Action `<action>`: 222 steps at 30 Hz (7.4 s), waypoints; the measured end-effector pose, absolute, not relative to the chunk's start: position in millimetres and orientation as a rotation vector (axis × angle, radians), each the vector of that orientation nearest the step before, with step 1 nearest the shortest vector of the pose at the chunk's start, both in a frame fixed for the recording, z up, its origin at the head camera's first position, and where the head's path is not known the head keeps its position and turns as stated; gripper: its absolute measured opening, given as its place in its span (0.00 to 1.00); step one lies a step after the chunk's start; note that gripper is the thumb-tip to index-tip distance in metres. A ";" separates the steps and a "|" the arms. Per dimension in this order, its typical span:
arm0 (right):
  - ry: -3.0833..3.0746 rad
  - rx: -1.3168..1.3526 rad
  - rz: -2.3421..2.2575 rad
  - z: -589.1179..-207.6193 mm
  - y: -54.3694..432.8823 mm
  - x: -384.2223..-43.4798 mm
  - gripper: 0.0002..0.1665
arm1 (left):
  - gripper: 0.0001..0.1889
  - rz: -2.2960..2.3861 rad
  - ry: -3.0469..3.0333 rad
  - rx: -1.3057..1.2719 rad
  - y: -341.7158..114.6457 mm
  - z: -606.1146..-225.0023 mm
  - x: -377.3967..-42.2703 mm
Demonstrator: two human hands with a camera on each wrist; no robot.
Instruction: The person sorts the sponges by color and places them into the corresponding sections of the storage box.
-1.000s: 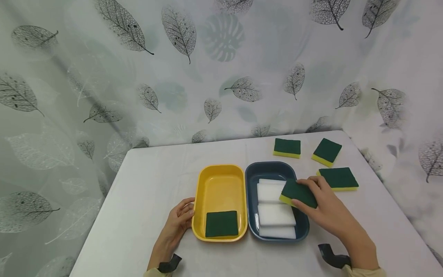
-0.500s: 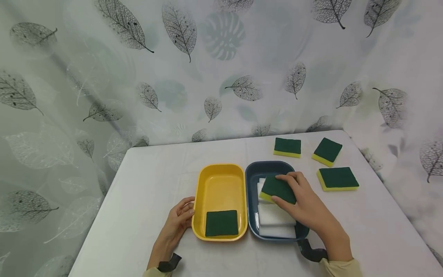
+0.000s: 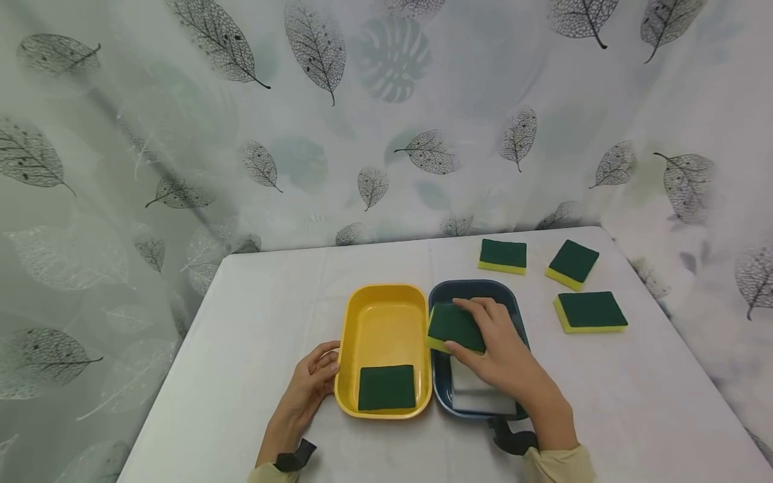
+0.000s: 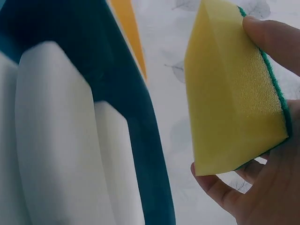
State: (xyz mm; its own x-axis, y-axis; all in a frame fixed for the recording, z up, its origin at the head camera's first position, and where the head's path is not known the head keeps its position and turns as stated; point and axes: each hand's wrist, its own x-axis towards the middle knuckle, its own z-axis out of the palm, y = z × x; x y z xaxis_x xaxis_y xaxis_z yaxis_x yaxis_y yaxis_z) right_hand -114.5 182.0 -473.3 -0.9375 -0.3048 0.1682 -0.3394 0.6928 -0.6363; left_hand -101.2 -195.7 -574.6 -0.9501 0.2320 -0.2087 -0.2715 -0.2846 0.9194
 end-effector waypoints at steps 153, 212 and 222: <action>-3.145 0.860 1.105 -439.8 94.0 -209.0 0.31 | 0.24 2.286 1.670 -0.077 -194.5 -576.6 -103.3; -3.383 0.598 0.534 -450.1 262.5 -309.9 0.44 | 0.25 2.269 1.676 -0.099 -193.3 -577.3 -103.9; -3.427 0.555 0.445 -464.5 279.8 -320.7 0.49 | 0.25 2.266 1.681 -0.113 -192.1 -576.1 -103.7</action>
